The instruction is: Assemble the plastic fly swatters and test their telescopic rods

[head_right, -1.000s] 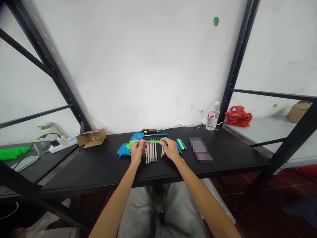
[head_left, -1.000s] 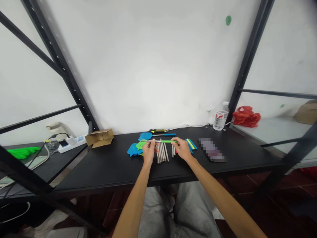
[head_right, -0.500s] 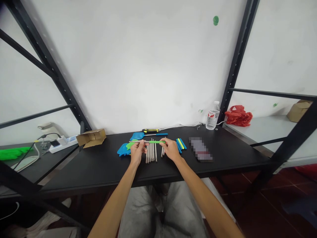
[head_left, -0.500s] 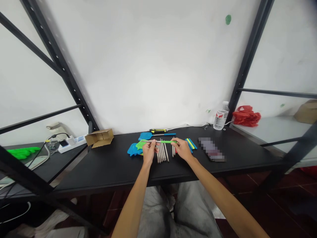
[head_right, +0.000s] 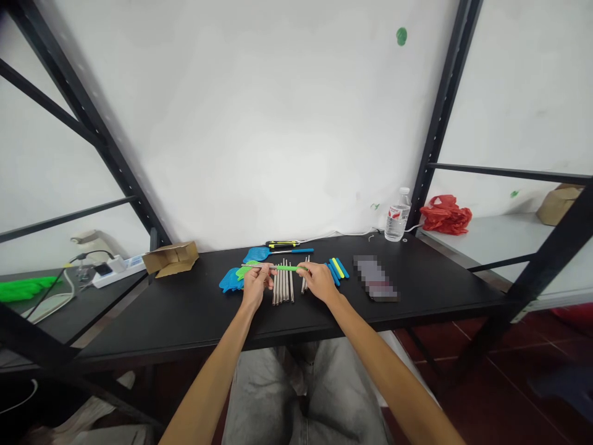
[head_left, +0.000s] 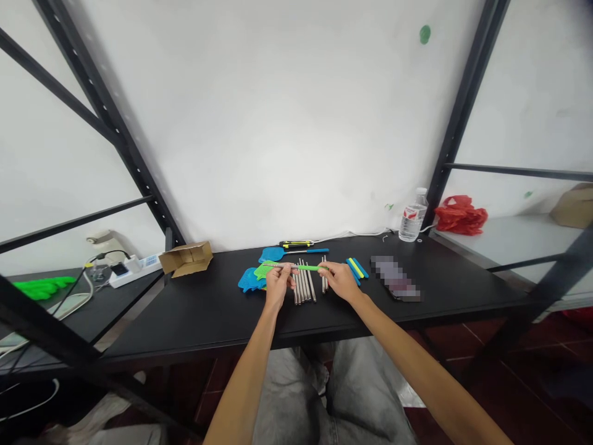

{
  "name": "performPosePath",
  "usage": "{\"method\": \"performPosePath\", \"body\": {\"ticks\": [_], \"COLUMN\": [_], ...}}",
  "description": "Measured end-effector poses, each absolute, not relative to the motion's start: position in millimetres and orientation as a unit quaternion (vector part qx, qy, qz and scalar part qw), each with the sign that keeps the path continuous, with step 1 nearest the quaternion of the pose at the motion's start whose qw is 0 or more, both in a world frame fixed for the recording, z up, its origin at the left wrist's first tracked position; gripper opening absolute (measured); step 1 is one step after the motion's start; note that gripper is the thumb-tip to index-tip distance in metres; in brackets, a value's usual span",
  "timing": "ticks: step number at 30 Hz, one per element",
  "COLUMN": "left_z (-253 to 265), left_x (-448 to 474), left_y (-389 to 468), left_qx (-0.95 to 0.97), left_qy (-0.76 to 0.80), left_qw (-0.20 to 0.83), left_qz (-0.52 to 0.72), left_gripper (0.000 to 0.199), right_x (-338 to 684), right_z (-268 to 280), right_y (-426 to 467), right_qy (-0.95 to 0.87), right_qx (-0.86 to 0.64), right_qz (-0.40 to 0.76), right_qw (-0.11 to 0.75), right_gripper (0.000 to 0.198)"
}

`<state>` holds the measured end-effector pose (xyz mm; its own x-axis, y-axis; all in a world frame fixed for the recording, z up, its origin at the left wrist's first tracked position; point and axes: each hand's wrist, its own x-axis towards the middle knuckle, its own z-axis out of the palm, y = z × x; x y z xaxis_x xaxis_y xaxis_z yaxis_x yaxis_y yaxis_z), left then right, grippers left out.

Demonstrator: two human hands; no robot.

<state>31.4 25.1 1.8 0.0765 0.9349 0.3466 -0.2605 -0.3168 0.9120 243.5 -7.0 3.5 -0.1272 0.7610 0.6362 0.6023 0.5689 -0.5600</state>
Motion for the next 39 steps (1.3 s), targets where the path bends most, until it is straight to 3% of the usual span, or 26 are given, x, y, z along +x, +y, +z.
{"method": "performPosePath", "body": {"ticks": [33,39], "left_z": [1.8,5.3], "left_x": [31.9,33.2], "left_y": [23.9,22.6], "left_qx": [0.55,0.526], "left_qy": [0.287,0.296], "left_qw": [0.533,0.529], "left_qz": [0.576,0.597], "left_gripper": [0.045,0.046], "right_x": [245.3,237.8], "right_z": [-5.3,-0.1], "right_y": [-3.9,-7.9], "right_qy": [-0.767,-0.772], "right_qx": [-0.489,-0.473], "right_qz": [0.038,0.041], "right_qw": [0.413,0.424], "right_gripper": [0.054,0.046]}}
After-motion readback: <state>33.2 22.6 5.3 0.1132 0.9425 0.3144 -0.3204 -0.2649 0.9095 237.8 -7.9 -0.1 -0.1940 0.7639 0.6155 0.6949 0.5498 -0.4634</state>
